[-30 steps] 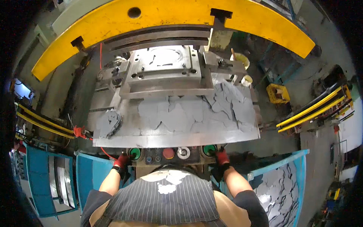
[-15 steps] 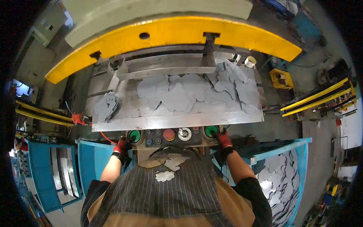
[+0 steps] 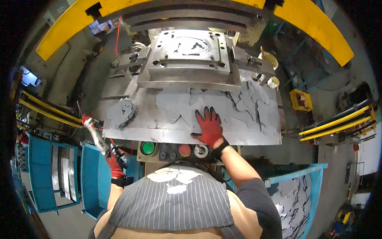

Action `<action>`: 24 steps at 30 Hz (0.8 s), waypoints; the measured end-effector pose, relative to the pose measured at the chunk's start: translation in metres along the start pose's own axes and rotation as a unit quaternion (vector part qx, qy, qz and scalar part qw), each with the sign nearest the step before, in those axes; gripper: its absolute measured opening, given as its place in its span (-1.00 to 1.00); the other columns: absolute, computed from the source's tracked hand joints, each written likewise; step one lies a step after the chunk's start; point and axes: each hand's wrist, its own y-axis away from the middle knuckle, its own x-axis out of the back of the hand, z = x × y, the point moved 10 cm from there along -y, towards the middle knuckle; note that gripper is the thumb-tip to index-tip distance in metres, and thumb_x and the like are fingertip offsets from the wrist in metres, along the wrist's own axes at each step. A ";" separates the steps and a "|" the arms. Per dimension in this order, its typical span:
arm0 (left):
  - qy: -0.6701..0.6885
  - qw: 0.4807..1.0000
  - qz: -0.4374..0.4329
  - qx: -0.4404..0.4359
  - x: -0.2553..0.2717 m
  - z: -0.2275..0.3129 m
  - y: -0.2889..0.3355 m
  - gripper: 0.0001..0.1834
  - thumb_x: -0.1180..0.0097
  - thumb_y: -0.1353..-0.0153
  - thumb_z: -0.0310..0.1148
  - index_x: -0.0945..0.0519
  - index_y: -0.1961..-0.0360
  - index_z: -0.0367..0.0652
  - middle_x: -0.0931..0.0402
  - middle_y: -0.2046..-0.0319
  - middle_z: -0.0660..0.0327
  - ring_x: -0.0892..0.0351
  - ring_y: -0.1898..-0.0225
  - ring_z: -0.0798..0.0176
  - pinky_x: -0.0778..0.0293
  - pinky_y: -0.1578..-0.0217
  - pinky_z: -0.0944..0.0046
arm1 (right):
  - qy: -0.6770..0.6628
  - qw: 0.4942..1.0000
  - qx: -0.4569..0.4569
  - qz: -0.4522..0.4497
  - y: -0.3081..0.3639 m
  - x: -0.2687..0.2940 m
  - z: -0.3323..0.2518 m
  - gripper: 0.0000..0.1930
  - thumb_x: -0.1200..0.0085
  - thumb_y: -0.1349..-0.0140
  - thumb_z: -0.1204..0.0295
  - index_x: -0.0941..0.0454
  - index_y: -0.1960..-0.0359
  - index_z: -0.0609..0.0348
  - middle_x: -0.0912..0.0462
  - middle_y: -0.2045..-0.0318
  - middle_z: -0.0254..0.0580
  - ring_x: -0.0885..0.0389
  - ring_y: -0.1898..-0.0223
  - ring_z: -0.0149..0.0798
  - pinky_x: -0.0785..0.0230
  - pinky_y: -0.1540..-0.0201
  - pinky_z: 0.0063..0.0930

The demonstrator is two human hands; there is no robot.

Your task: Operating an industrial stamping press to process metal parts, including placing blanks and removing finished pieces.

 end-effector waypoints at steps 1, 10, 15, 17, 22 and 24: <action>-0.045 0.996 -0.056 -0.062 -0.017 0.003 -0.015 -0.79 0.18 -0.19 -0.34 -0.42 0.23 -0.20 -0.44 0.48 0.26 -0.39 0.57 0.44 -0.37 0.57 0.46 | 0.039 0.999 -0.002 -0.019 -0.009 -0.022 0.004 -0.15 -0.18 0.24 0.08 -0.07 -0.14 0.00 -0.16 -0.07 0.10 -0.12 -0.08 0.15 0.02 -0.08 -0.04; -0.063 0.910 -0.385 -0.141 -0.303 0.148 0.007 -0.72 0.14 -0.19 -0.29 -0.41 0.16 -0.24 -0.46 0.36 0.21 -0.40 0.36 0.36 -0.33 0.30 0.40 | -0.044 0.997 0.050 0.042 -0.024 -0.003 0.016 -0.40 -0.07 0.10 0.29 -0.21 -0.05 0.07 -0.37 0.09 0.03 -0.37 0.09 -0.05 -0.22 0.08 -0.24; -0.155 0.842 -0.465 -0.227 -0.432 0.221 0.006 -0.65 0.10 -0.16 -0.23 -0.39 0.17 -0.32 -0.49 0.39 0.07 -0.40 0.38 0.30 -0.32 0.29 0.33 | -0.383 0.866 -0.150 0.285 0.030 0.033 0.105 -0.66 0.05 0.03 0.54 -0.40 0.13 0.21 -0.52 0.28 -0.08 -0.48 0.27 -0.21 -0.31 0.22 -0.49; -0.200 0.829 -0.480 -0.205 -0.455 0.203 -0.002 -0.64 0.09 -0.15 -0.23 -0.39 0.17 -0.33 -0.49 0.38 0.03 -0.42 0.37 0.23 -0.32 0.28 0.30 | -0.588 0.695 -0.290 0.296 0.080 -0.010 0.152 -0.70 0.07 -0.05 0.52 -0.38 0.12 0.24 -0.51 0.26 -0.20 -0.45 0.23 -0.35 -0.28 0.19 -0.54; -0.261 0.830 -0.382 -0.311 -0.464 0.205 -0.008 -0.67 0.06 -0.11 -0.23 -0.41 0.27 -0.33 -0.46 0.38 -0.13 -0.43 0.32 -0.05 -0.33 0.29 0.21 | -0.619 0.603 -0.372 0.337 0.180 -0.020 0.183 -0.73 0.02 -0.08 0.45 -0.41 0.15 0.24 -0.46 0.35 -0.35 -0.38 0.32 -0.47 -0.25 0.23 -0.62; -0.190 0.841 -0.399 -0.310 -0.466 0.230 0.012 -0.71 0.03 -0.10 -0.26 -0.43 0.34 -0.34 -0.47 0.45 -0.06 -0.43 0.43 0.08 -0.34 0.35 0.23 | -0.626 0.573 -0.416 0.327 0.214 -0.030 0.198 -0.73 0.01 -0.08 0.43 -0.42 0.16 0.23 -0.46 0.35 -0.36 -0.38 0.33 -0.49 -0.25 0.25 -0.63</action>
